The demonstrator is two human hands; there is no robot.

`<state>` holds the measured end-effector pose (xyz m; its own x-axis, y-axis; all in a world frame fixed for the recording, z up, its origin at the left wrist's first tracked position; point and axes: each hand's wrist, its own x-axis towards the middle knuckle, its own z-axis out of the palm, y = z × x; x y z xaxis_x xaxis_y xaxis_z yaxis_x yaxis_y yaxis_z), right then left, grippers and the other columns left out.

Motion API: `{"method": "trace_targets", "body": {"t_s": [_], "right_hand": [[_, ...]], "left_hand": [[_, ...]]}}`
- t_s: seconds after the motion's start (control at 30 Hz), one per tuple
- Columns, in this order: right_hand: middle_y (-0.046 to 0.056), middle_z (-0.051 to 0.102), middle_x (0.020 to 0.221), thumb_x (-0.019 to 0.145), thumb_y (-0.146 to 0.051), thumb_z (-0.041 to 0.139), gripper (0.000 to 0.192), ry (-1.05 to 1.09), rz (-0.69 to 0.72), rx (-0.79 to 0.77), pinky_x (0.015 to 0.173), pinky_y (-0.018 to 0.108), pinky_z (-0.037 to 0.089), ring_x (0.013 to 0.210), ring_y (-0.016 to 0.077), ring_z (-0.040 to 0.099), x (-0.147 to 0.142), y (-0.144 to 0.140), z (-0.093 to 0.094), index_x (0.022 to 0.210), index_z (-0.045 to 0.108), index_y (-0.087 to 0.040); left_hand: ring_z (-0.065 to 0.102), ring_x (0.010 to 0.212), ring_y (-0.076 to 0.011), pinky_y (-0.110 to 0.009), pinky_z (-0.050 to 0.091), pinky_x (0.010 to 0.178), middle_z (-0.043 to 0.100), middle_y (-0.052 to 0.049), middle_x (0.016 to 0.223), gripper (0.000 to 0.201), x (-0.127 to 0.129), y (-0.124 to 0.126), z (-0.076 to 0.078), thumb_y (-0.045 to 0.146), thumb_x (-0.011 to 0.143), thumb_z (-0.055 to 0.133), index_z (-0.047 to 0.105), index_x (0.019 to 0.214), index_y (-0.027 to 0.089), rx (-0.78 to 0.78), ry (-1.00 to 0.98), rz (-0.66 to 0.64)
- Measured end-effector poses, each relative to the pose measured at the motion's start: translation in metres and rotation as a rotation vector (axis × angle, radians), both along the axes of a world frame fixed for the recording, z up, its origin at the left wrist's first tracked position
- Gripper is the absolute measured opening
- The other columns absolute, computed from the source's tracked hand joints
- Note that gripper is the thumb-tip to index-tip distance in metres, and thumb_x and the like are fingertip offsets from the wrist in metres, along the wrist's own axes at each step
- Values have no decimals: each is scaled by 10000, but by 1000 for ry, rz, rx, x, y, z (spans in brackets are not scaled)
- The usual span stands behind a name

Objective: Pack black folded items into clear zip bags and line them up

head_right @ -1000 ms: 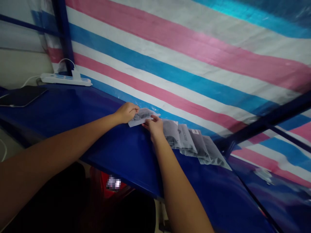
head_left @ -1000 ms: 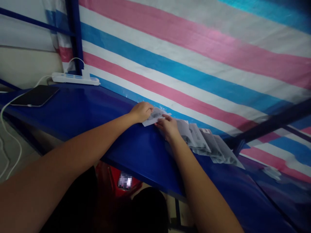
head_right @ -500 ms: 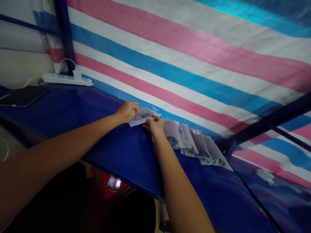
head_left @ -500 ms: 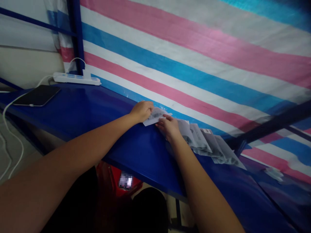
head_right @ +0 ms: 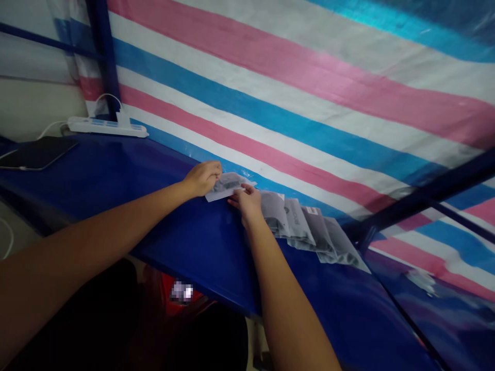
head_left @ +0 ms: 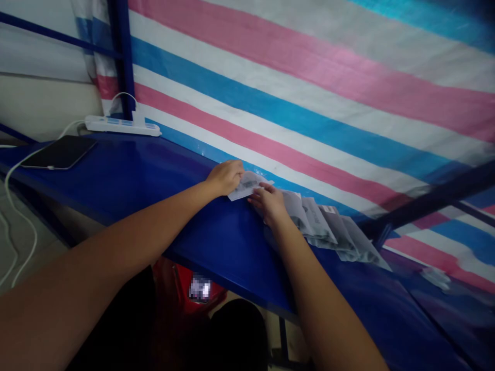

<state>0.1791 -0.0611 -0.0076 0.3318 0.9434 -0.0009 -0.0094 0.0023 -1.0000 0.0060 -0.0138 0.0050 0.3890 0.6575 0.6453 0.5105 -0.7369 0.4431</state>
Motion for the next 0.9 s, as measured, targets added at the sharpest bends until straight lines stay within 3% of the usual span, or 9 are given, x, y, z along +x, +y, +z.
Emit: {"method": "trace_targets", "body": {"t_s": [0.4,0.9], "right_hand": [[63,654,877,784,-120,623,280,12,-16,-19,590,306,629,691,168,687,-2,-1,2,1052,564,-177],[65,674,871,815,-112,580,256,-9,-5,-30,574,287,619,710,178,702,-2,-3,5,1062,555,-175]], "left_hand": [[486,648,-169,-316,373,657,552,-29,639,204,1,0,6,106,728,405,476,563,202,10,-68,24],[417,577,-157,-317,293,591,493,-3,561,193,-1,-1,6,145,736,434,480,558,206,-39,-47,-4]]}}
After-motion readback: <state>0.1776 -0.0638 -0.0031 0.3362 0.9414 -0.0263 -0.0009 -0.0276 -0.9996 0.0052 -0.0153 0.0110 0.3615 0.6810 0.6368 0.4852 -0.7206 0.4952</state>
